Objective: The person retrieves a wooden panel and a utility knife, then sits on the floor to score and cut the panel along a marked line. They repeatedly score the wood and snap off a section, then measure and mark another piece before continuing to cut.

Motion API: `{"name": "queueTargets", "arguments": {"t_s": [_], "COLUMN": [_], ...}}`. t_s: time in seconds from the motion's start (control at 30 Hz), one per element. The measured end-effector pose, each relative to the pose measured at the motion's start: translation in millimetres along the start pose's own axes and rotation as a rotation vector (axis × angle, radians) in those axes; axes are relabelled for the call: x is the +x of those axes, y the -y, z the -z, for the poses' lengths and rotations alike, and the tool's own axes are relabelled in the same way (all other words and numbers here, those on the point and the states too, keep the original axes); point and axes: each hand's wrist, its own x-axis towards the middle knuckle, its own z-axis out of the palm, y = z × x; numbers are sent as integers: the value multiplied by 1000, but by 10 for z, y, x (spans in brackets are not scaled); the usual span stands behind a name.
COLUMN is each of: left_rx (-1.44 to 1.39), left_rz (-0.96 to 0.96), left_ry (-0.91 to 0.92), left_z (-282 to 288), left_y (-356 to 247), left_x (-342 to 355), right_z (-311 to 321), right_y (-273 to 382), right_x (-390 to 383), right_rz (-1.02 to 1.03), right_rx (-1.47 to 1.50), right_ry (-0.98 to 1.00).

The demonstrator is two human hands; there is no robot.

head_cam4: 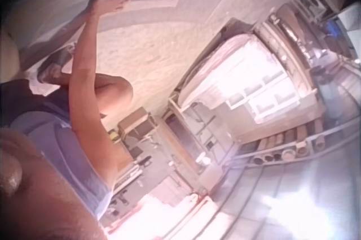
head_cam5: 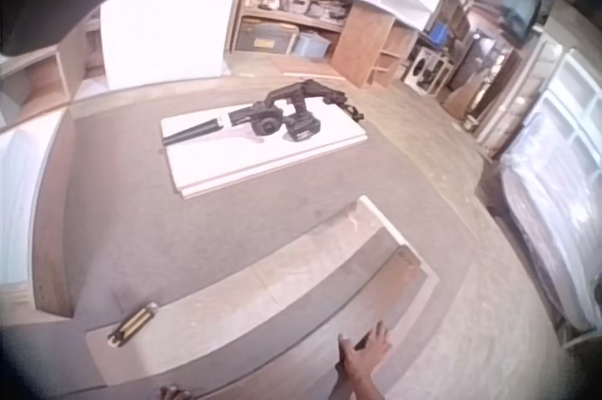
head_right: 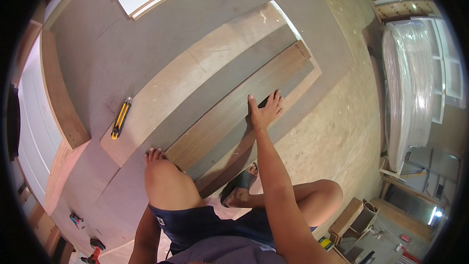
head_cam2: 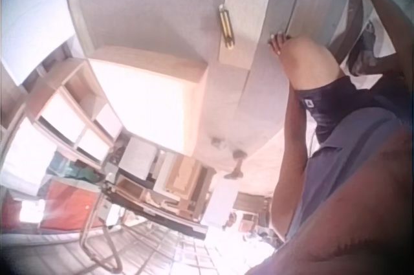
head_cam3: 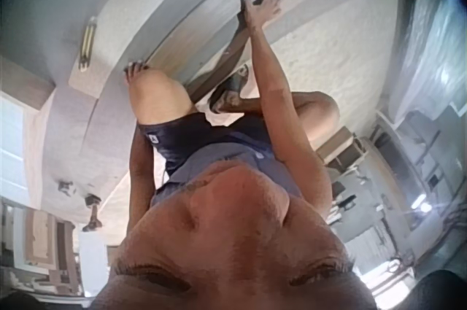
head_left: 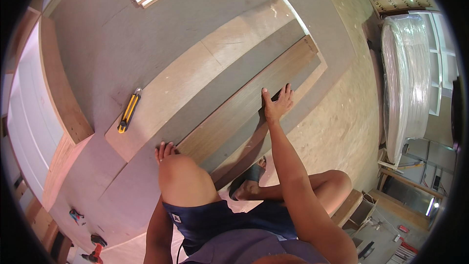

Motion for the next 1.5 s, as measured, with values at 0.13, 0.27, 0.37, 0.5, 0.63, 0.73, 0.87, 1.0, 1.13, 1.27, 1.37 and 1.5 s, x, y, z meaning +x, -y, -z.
{"name": "queueTargets", "arguments": {"t_s": [0.13, 0.27, 0.37, 0.5, 0.63, 0.73, 0.87, 1.0, 1.13, 1.27, 1.37, 1.5], "left_rx": [-19, -32, -62, -55, -16, -6, 11, 36, -46, -117, -232, -663], "left_rz": [-16, -18, -6, 20, 25, 40, 51, 49, -2, 5, -7, 288], "left_ry": [30, 47, 78, 112, 80, 91, 89, 86, -13, 117, 125, 15], "left_z": [44, 68, 233, 229, 224, 278, 242, 200, -103, 113, 173, 394], "left_y": [10, -6, -114, -92, -109, -159, -172, -149, 102, -10, 108, 40], "left_x": [21, 11, 116, 100, 130, 191, 196, 171, -119, -24, -53, 33], "right_z": [19, 9, -14, -27, -41, -31, -14, -37, -148, -55, -93, -141], "right_y": [20, 36, 10, 43, 36, 17, 10, 51, -25, -161, -60, -26], "right_x": [28, 30, 30, 26, 31, 48, 53, 60, 85, 50, 54, 40], "right_rz": [-19, -18, -24, -39, -41, -41, -37, -38, 23, 15, 29, -7], "right_rx": [-27, -34, -44, -52, -65, -72, -71, -81, -131, -147, -127, -18], "right_ry": [29, 34, 30, 36, 35, 40, 39, 15, -15, -48, -82, -69]}}
